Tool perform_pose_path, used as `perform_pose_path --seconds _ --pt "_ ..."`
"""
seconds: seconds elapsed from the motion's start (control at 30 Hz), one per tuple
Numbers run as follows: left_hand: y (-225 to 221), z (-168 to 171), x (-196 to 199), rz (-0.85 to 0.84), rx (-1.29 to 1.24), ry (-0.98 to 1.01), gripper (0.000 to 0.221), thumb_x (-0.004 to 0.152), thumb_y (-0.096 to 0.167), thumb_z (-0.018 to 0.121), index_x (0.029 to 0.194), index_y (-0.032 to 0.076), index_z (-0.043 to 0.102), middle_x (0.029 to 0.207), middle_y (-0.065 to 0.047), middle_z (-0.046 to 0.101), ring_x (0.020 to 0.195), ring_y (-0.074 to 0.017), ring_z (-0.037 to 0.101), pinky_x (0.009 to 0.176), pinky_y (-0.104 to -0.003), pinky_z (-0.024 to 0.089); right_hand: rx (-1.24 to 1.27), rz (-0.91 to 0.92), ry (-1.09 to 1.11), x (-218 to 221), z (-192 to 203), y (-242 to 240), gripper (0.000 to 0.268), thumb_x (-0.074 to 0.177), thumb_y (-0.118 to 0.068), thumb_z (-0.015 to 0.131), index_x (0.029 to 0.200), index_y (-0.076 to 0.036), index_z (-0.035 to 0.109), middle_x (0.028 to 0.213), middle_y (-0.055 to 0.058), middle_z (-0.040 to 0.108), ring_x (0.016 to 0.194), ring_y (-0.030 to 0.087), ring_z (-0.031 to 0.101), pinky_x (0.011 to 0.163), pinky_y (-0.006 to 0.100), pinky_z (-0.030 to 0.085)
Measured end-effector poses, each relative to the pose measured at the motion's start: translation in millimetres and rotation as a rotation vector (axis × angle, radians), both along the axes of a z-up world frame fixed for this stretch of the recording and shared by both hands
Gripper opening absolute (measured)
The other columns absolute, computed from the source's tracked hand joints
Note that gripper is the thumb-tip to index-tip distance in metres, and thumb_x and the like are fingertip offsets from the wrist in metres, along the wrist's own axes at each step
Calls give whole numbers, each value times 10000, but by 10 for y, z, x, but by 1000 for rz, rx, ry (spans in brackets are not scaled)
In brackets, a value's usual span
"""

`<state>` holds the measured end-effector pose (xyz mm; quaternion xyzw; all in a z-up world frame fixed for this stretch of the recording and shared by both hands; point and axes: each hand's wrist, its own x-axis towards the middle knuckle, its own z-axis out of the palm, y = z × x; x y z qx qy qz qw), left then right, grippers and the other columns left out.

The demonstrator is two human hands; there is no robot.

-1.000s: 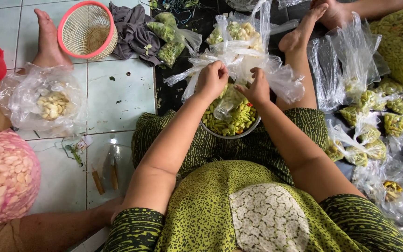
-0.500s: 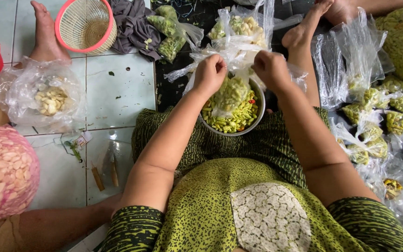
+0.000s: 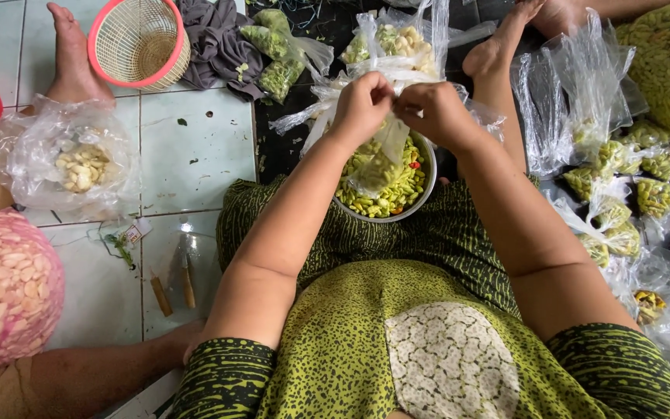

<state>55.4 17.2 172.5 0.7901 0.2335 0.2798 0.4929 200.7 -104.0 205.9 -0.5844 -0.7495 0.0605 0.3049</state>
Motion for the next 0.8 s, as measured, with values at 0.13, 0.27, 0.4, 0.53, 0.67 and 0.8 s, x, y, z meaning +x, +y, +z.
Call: perform_pose_path --seconds 0.13,0.27,0.4,0.53,0.67,0.8 --pt "-121 -326 -212 30 -75 -356 714 877 815 463 1074 132 538 919 7 528 836 -152 549 741 -264 523 117 -53 106 9 165 -77 89 969 85 765 948 9 724 863 113 718 744 200 667 668 326 529" --pt "-362 -752 -468 1 -69 -157 1257 661 926 563 1597 188 167 1511 -170 471 1339 -338 529 964 -425 629 139 -73 108 41 248 -132 116 978 147 730 957 40 692 890 135 704 780 208 666 671 302 568" --pt "-581 -1195 -518 -74 -189 80 1116 785 321 853 1607 148 117 1601 -209 347 1337 -377 501 960 -446 639 149 -137 78 135 200 -129 110 959 146 732 954 44 691 893 148 715 758 209 674 606 289 569" --pt "-621 -1248 -556 52 -277 221 1060 784 229 858 1605 202 188 1547 -175 439 1269 -358 573 947 -471 636 113 -169 139 45 207 -164 103 1011 65 755 977 32 663 876 130 679 764 204 617 613 334 499" --pt "-656 -1165 -614 42 -275 261 1185 690 290 919 1609 213 175 1543 -202 449 1292 -386 551 1018 -545 559 160 -190 143 20 178 -163 122 987 98 747 962 22 655 891 127 693 780 208 640 624 325 502" --pt "-637 -1168 -570 108 -338 374 1209 654 298 938 1609 279 195 1552 -200 434 1332 -384 505 1038 -540 535 263 -199 104 -49 244 -170 129 961 159 738 947 46 678 869 141 705 762 209 656 639 303 552"
